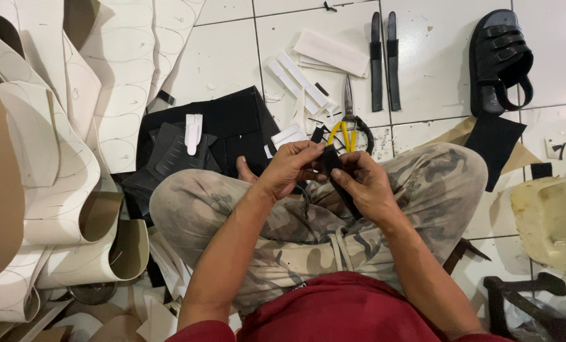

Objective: The person sits on the floor and uses yellow-handled scissors to cut a long black strip of material into smaller pieces. They repeatedly pick up the strip, cut a segment, and place the cut piece on the floor, continuing this process throughout the clip.

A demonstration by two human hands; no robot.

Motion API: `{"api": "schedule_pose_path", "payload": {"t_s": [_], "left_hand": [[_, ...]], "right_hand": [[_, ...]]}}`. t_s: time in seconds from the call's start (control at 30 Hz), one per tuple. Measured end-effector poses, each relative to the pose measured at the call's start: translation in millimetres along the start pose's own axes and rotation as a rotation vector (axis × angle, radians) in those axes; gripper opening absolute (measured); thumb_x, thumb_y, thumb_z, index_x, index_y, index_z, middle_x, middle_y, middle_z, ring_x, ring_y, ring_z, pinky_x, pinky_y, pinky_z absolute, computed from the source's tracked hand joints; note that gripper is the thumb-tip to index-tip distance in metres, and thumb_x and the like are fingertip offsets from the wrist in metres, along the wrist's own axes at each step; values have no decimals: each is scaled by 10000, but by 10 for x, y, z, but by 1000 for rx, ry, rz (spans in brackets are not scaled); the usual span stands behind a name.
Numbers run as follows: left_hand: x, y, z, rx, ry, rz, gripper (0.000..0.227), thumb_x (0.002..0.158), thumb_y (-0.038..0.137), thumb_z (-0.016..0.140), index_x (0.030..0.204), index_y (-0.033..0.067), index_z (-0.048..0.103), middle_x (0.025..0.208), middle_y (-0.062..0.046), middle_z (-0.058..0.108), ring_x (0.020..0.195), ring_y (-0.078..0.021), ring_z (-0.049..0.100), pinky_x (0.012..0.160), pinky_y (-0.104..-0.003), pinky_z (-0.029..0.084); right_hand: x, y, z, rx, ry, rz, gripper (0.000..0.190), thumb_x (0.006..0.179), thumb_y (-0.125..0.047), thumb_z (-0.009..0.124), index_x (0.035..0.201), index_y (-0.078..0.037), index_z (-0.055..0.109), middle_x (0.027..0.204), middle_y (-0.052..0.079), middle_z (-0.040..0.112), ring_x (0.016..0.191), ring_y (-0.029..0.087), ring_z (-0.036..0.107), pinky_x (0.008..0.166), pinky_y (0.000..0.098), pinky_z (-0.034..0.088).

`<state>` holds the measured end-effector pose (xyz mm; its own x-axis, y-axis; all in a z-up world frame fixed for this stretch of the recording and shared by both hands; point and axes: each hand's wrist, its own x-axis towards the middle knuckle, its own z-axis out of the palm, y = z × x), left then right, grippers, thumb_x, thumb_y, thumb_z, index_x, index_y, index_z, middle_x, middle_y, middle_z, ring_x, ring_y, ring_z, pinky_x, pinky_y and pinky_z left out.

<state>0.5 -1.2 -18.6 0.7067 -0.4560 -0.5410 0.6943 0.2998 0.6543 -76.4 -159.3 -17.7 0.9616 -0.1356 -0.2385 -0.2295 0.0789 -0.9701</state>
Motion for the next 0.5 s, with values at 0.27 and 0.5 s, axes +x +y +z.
{"api": "schedule_pose_path", "payload": {"t_s": [0.27,0.5], "left_hand": [[12,-39,18,263,0,260,202,858,151,667,899,-46,655,732,-142,653,719,-160,645,655,-340,576],[-142,98,87,410,-47,386,129,886,128,608,909,24,681,729,-87,659,751,-94,608,667,-288,542]], "right_hand": [[40,-226,52,-378,153,-159,267,822,-244,730,954,-55,595,753,92,576,708,188,586,689,320,474],[130,-262,112,-298,112,-130,280,845,-282,715,878,-35,587,677,90,572,638,165,559,632,320,475]]}}
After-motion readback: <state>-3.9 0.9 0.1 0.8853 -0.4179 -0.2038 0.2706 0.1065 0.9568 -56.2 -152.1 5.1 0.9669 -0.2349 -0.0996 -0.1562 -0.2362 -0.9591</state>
